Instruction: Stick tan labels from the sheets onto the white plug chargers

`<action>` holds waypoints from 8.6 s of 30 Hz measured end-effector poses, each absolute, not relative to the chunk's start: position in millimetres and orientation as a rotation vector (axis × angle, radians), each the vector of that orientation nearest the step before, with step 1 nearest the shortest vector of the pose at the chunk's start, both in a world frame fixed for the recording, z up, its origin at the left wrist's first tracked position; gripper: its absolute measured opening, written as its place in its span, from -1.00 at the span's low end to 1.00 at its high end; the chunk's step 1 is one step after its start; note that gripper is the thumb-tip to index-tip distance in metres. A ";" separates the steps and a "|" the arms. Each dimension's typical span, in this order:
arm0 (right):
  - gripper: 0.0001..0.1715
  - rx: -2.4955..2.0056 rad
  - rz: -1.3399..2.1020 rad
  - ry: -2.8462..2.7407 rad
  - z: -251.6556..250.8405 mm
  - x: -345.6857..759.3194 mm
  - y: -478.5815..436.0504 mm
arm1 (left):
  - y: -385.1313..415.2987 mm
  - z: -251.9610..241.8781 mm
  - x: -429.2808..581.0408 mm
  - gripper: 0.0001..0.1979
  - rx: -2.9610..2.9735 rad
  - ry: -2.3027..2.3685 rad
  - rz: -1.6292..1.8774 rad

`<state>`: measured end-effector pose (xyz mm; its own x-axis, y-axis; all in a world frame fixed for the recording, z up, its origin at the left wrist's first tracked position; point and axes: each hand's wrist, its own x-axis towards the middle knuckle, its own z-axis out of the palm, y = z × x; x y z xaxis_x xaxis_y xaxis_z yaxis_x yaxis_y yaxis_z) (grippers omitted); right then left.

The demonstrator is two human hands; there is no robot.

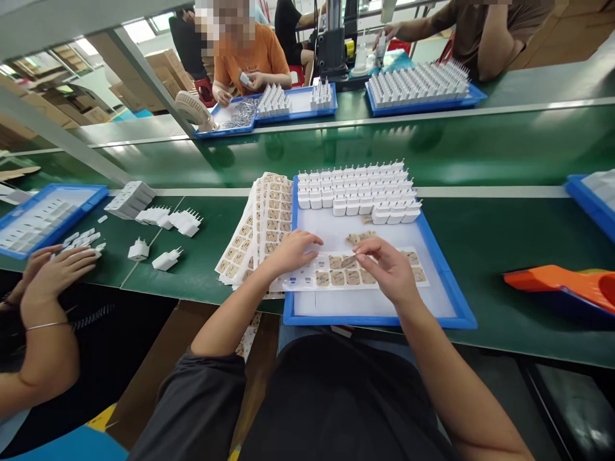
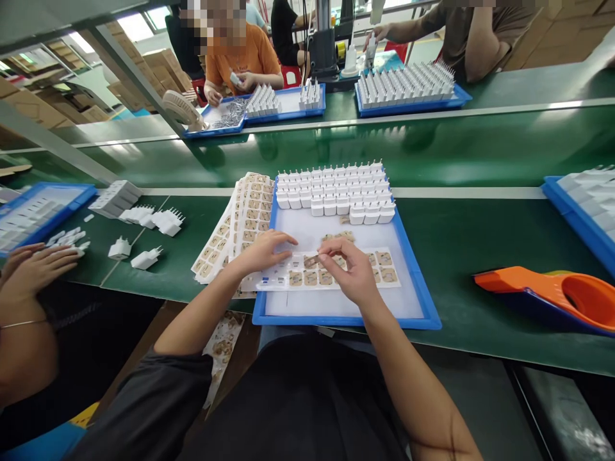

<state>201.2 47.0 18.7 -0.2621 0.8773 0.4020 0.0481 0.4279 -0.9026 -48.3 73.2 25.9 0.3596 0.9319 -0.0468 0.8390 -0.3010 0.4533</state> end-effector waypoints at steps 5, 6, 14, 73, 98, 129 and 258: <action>-0.80 -0.951 1.045 -1.621 15.4 198.5 49.5 | 117.5 31.9 -14.1 -0.49 2.505 1.733 0.508; -0.80 -0.971 1.029 -1.623 15.1 198.2 49.7 | 128.3 31.0 -5.1 -0.44 2.540 1.742 0.517; -0.81 -1.030 0.956 -1.656 14.7 199.1 49.6 | 157.6 15.4 25.6 -0.68 2.526 1.827 0.570; -0.92 -0.887 1.199 -1.408 12.6 181.4 30.5 | -7.8 10.1 -0.2 -0.61 1.974 1.337 1.267; -0.70 -0.932 1.350 -1.621 19.6 181.7 31.8 | -10.1 0.4 -1.7 -0.59 1.831 1.306 1.374; -0.89 -0.787 1.667 -1.099 13.5 154.6 26.0 | -4.7 1.7 -1.9 -0.67 2.212 1.193 1.594; -0.76 -0.719 1.040 -2.198 25.2 179.3 41.6 | 43.0 48.9 -56.6 -0.44 1.207 0.985 0.452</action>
<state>179.3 41.6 25.2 -0.6760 0.6811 0.2814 0.2141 0.5470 -0.8093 -56.6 43.0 48.9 0.5310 0.7532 -0.3883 0.1964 0.3363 0.9210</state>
